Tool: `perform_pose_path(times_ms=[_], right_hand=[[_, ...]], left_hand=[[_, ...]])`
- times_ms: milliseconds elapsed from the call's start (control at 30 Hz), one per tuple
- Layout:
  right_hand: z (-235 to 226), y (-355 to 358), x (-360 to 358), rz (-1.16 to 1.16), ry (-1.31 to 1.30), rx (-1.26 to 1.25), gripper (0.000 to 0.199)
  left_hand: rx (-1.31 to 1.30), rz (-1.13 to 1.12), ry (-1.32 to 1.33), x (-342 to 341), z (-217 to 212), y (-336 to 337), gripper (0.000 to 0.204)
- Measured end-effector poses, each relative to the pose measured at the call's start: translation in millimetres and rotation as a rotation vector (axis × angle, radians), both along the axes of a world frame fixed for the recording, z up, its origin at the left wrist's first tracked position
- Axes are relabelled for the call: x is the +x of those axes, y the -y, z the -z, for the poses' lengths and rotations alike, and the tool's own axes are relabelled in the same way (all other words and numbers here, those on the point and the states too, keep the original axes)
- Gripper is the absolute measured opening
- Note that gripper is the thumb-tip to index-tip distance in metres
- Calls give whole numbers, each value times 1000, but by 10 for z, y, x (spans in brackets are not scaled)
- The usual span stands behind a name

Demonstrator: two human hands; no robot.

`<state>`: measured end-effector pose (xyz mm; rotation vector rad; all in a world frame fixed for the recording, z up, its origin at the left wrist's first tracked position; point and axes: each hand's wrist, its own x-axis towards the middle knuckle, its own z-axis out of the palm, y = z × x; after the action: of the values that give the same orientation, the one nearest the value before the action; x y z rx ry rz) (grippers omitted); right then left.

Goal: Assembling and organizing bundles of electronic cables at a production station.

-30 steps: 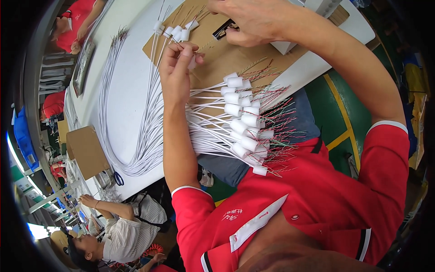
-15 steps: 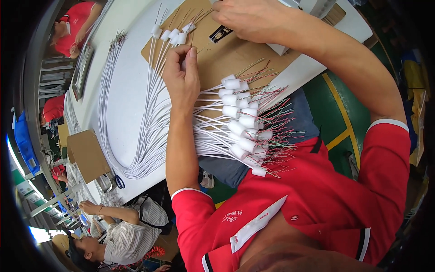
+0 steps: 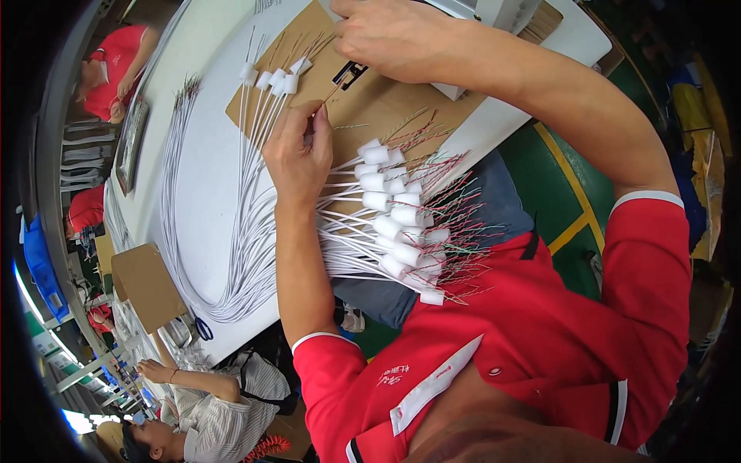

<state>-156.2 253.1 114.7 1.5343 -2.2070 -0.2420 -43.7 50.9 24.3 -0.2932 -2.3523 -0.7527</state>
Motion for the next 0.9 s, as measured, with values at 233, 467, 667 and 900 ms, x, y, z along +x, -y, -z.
perform_pose_path(times_ms=[233, 467, 667, 900], right_hand=[[-14, -13, -2, -4, 31, 16, 19], [-73, -7, 20, 4, 21, 93, 19], [-53, -15, 14, 7, 24, 65, 21], [-106, 54, 1, 116, 396, -97, 36]], left_hand=[[-22, -18, -14, -16, 36, 1, 12], [-48, -46, 17, -23, 34, -24, 11], [-112, -68, 0, -45, 41, -15, 9], [53, -31, 75, 1, 5, -33, 7]])
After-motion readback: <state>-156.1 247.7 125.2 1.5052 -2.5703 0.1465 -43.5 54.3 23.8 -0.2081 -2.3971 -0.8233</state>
